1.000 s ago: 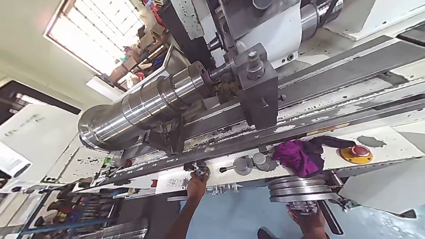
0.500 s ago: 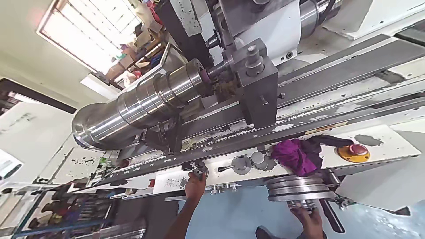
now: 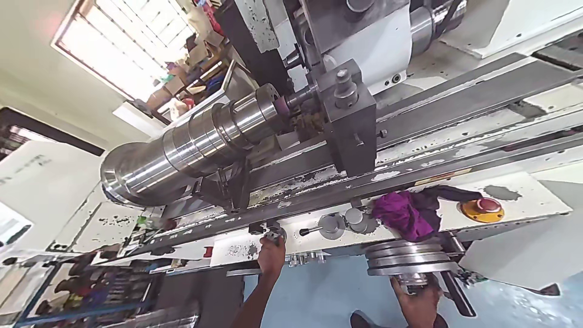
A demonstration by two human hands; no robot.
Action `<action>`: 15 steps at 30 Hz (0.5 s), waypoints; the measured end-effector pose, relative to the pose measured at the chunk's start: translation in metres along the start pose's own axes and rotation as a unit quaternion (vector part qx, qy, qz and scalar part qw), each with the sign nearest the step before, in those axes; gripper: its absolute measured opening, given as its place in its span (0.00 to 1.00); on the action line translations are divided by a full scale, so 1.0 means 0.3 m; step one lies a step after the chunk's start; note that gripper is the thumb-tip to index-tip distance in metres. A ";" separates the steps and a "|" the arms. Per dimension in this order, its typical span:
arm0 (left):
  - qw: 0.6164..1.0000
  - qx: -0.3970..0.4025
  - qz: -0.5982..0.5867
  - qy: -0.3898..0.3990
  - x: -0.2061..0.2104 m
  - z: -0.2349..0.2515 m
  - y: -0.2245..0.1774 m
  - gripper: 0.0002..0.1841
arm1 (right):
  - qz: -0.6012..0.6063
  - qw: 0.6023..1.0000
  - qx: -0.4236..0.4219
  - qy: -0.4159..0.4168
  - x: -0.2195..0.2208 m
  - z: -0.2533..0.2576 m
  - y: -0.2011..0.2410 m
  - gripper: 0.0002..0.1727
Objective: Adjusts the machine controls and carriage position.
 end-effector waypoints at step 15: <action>0.998 -0.049 -0.048 -0.003 0.015 -0.036 -0.052 0.39 | 0.408 0.711 0.548 0.167 0.068 -0.020 -0.081 0.50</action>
Point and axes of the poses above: each hand's wrist, its own z-axis towards the middle knuckle, its own x-axis out of the palm, y = z × x, the point moved 7 cm from there along z, towards the middle knuckle, and after that the axes turned 3 degrees about x, right-handed, at the moved point
